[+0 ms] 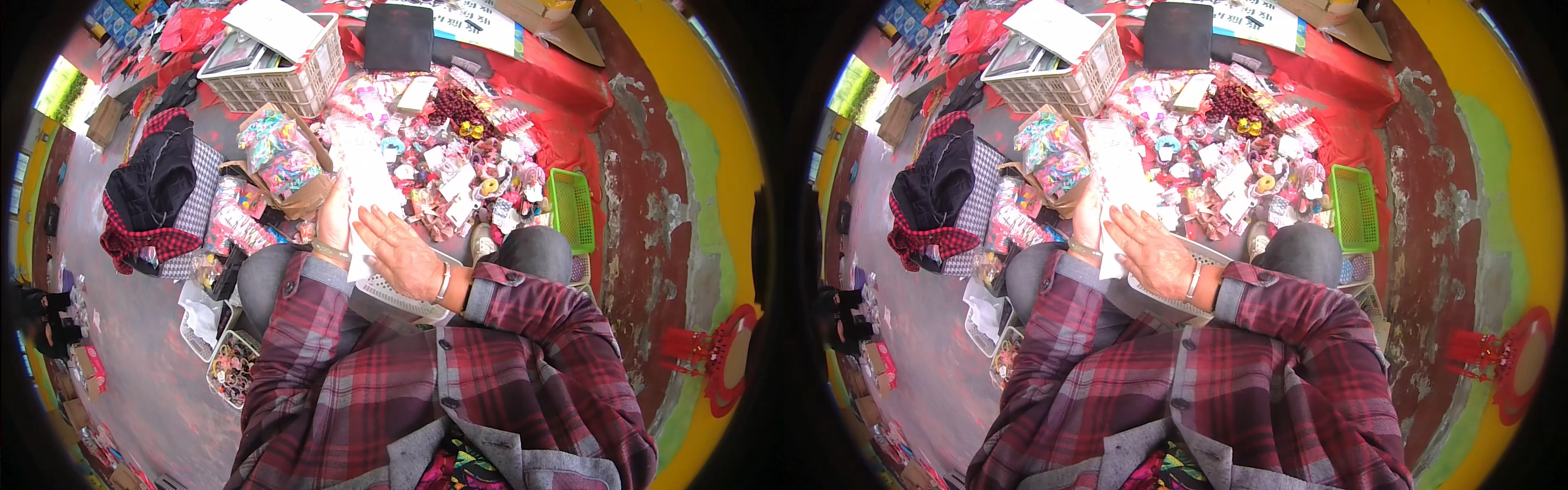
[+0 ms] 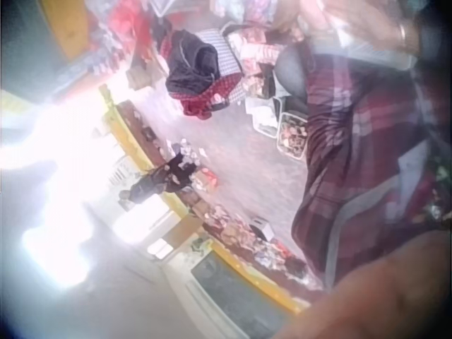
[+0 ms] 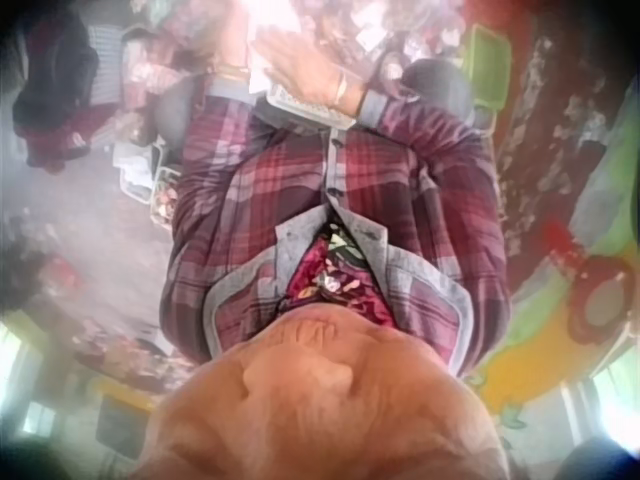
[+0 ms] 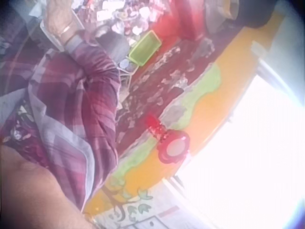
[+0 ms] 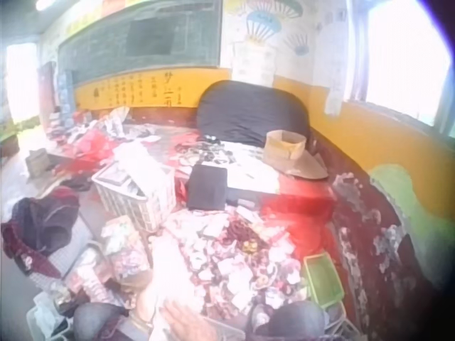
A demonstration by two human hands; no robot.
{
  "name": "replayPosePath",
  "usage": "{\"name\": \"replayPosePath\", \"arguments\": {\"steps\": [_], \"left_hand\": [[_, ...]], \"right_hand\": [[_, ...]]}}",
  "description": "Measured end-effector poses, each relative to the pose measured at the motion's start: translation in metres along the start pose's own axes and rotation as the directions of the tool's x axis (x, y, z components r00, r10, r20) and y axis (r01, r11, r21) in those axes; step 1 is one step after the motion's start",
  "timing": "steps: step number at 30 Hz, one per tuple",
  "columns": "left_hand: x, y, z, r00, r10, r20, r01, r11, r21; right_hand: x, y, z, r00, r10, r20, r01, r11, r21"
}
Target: The person sits on the floor and sorts through various hair accessories, including hair clips and hair ties. They pick up items from a pile, wipe them with a white cloth, and place them into a white plastic basket.
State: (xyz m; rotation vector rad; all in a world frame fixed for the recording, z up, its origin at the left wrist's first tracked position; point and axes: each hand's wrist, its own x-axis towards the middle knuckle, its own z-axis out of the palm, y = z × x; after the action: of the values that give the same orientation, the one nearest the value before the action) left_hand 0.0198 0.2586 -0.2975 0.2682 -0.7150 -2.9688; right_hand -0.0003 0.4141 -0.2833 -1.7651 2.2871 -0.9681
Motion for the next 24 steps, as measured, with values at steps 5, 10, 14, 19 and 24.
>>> {"name": "replayPosePath", "arguments": {"steps": [5,10,14,19,24], "left_hand": [[-0.011,-0.010,0.017,0.997,-0.076,0.004,0.075,0.978,-0.193],[0.002,-0.022,0.008,0.997,0.074,-0.032,-0.070,0.993,0.100],[0.002,-0.012,-0.002,0.995,0.097,0.006,-0.097,0.995,-0.013],[0.001,0.020,-0.013,0.999,-0.024,0.031,0.028,0.992,-0.127],[-0.013,-0.022,0.014,0.902,0.400,-0.160,-0.328,0.879,0.346]], "right_hand": [[0.025,0.014,-0.027,0.999,-0.038,0.024,0.042,0.981,-0.190],[0.066,0.042,-0.031,0.957,0.082,-0.279,-0.124,0.983,-0.136],[0.054,0.026,-0.025,0.967,-0.230,-0.109,0.171,0.905,-0.390],[0.008,-0.020,-0.011,0.991,-0.102,0.082,0.105,0.994,-0.034],[0.061,0.023,-0.030,0.987,-0.090,-0.136,0.042,0.945,-0.324]]}}
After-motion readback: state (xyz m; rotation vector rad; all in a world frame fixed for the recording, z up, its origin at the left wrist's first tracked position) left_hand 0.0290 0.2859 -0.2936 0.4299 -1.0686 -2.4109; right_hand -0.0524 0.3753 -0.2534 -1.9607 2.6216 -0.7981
